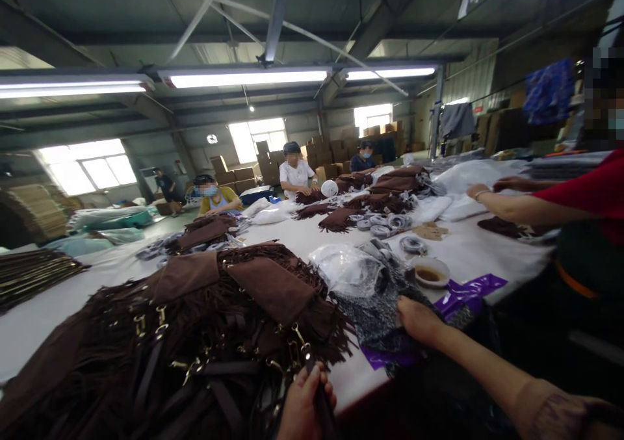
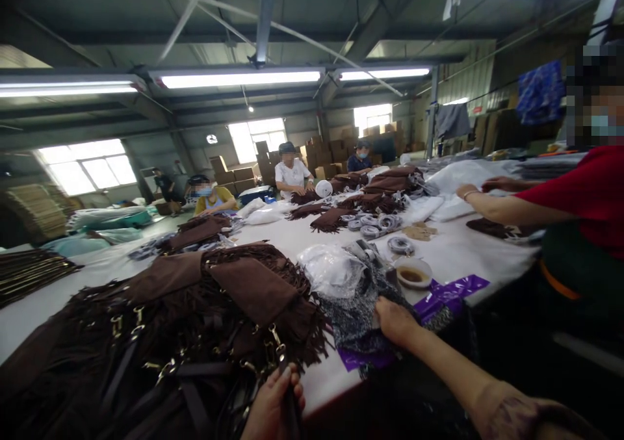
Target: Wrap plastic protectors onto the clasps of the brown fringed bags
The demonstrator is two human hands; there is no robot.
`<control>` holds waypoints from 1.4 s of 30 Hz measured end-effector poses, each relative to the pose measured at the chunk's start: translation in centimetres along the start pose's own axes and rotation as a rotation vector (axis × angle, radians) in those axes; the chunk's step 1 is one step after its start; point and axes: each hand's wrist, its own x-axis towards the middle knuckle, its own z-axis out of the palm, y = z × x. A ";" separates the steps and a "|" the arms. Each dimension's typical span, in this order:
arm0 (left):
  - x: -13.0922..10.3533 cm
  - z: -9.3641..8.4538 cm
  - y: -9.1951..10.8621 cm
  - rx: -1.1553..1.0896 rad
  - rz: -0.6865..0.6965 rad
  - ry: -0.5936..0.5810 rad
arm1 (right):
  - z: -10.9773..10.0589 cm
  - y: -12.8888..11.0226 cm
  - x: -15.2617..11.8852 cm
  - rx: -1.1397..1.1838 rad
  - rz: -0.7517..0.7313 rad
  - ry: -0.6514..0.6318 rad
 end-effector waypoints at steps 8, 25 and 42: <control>-1.0 0.3 0.6 0.143 0.081 -0.044 | -6.8 -3.8 -4.7 0.648 -0.182 -0.345; -2.7 -0.1 1.5 0.194 0.139 -0.307 | -1.2 -19.2 -2.8 1.254 0.075 -0.595; -2.1 -0.8 1.4 0.113 0.097 -0.237 | -0.4 -20.7 -2.2 1.198 0.096 -0.281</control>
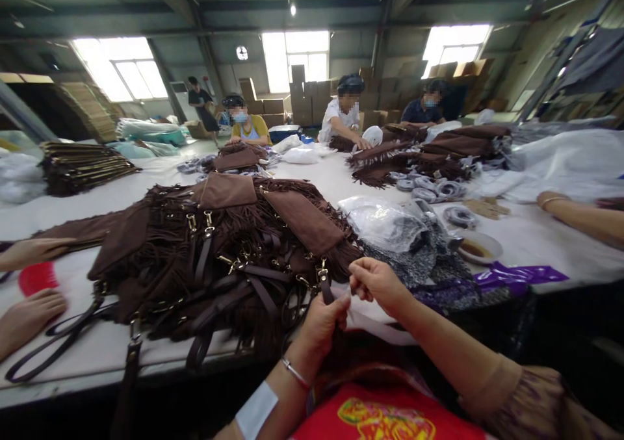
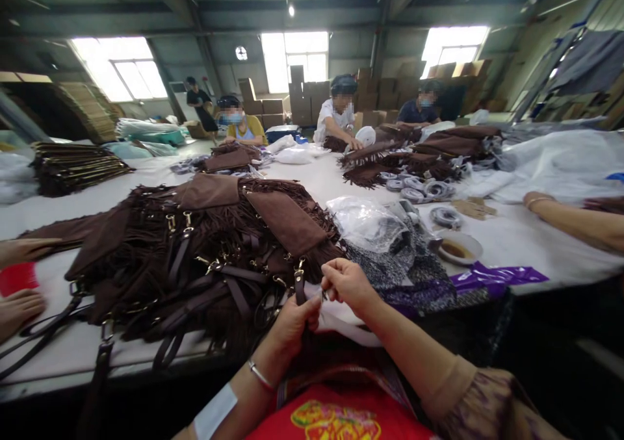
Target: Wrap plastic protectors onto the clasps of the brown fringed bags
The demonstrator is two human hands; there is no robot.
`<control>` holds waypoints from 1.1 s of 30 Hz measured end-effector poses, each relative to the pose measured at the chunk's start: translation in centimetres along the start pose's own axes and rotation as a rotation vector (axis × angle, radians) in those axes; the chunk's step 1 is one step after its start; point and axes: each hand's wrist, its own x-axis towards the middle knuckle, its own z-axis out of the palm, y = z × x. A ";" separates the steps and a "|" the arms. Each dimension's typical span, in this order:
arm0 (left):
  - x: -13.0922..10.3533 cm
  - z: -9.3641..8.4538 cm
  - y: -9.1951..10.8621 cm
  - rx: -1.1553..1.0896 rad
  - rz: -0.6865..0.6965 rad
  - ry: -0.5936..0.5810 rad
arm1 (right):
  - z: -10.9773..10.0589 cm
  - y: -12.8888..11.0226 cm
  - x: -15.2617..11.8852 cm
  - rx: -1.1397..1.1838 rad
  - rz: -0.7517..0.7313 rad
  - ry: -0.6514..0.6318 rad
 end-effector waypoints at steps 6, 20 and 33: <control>0.3 0.3 -0.2 0.055 0.021 0.081 | -0.4 1.9 -1.0 -0.121 0.069 -0.198; -2.5 0.2 3.1 0.205 -0.196 -0.056 | -2.9 2.8 -2.4 -0.433 -0.084 0.035; -0.5 2.3 3.8 0.277 -0.003 0.190 | -2.1 3.1 -4.8 -0.315 0.006 -0.065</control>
